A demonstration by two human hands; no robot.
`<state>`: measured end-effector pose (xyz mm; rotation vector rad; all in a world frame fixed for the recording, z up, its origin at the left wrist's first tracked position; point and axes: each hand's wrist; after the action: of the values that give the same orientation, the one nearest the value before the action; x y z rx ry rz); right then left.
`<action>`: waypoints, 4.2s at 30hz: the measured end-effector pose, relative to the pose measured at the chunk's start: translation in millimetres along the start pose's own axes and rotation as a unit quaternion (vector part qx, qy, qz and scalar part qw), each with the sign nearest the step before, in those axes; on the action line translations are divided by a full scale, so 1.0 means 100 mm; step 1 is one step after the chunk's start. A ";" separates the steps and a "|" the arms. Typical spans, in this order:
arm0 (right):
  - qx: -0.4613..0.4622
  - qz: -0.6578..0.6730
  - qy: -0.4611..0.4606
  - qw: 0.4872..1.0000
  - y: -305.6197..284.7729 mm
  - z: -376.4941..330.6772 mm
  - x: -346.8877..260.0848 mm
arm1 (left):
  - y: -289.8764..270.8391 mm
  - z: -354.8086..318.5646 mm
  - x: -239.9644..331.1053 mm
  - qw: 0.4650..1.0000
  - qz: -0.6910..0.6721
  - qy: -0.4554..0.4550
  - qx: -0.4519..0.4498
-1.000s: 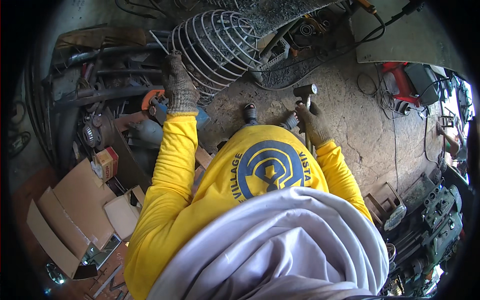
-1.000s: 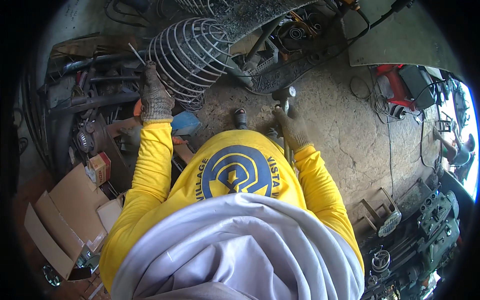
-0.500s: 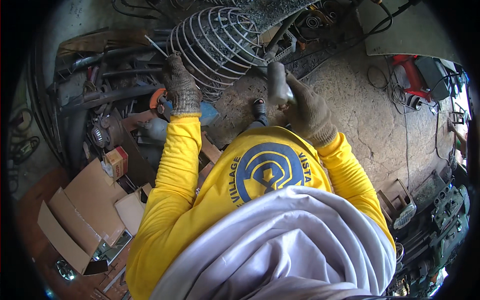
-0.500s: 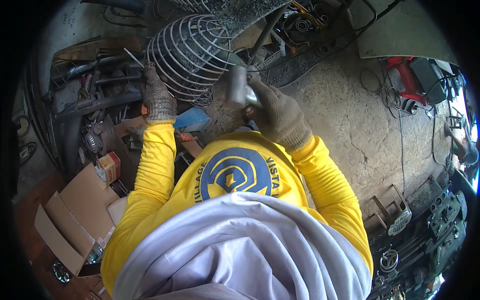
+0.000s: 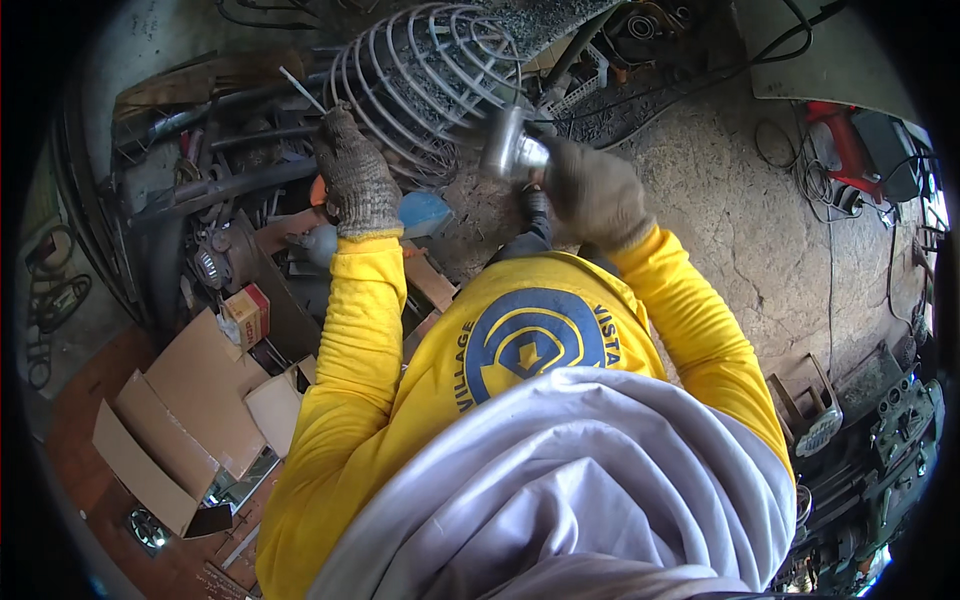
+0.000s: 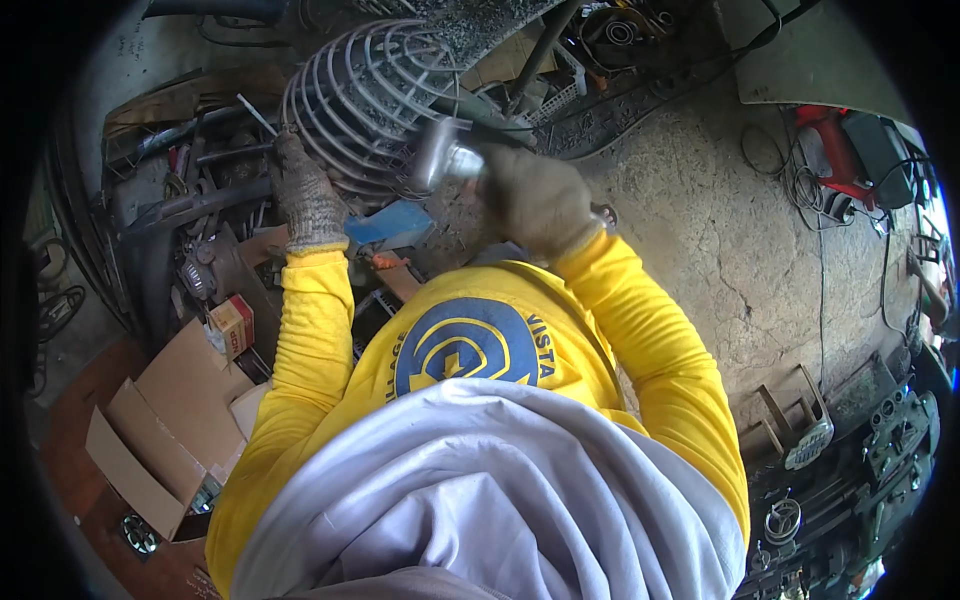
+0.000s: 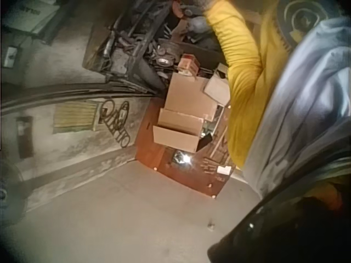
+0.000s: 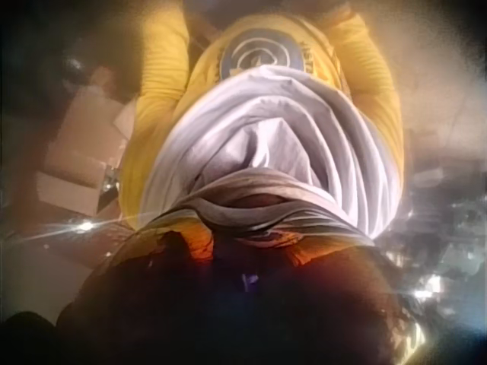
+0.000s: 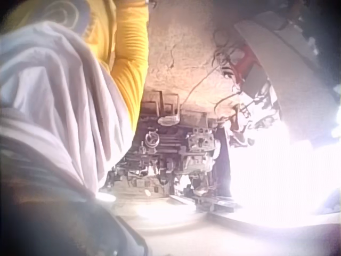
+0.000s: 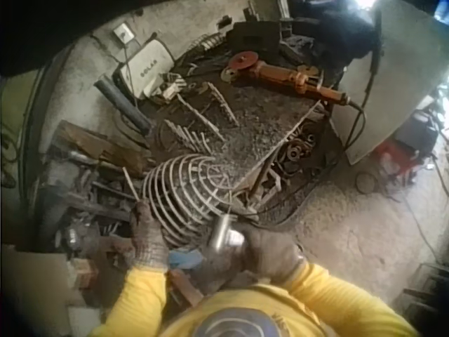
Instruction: The person uses a hammer to strike and shape metal rods into a spherical cage structure. They then pick up a welding tool and apply it to the joints of the metal rods.
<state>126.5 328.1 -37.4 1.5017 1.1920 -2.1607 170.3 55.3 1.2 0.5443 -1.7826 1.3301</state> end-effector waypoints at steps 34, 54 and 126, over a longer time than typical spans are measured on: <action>-0.049 0.016 0.066 0.996 -0.11 -0.11 0.20 | 0.00 -0.16 0.29 0.997 0.020 -0.078 0.004; -0.058 0.087 -0.106 0.989 -0.07 -0.09 -0.12 | -0.07 0.10 0.13 0.997 0.040 -0.065 -0.012; -0.062 0.136 -0.083 0.985 0.07 0.12 -0.12 | -0.16 0.00 0.36 0.988 0.126 -0.086 0.008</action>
<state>127.7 312.0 -28.8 1.3184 0.9832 -1.9490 162.2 54.6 39.3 0.4659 -2.0366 1.5062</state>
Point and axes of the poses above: each hand's wrist, its own z-axis towards the middle knuckle, its own y-axis out of the palm, x = y × z, and after that the axes turned 14 degrees about z, right-handed
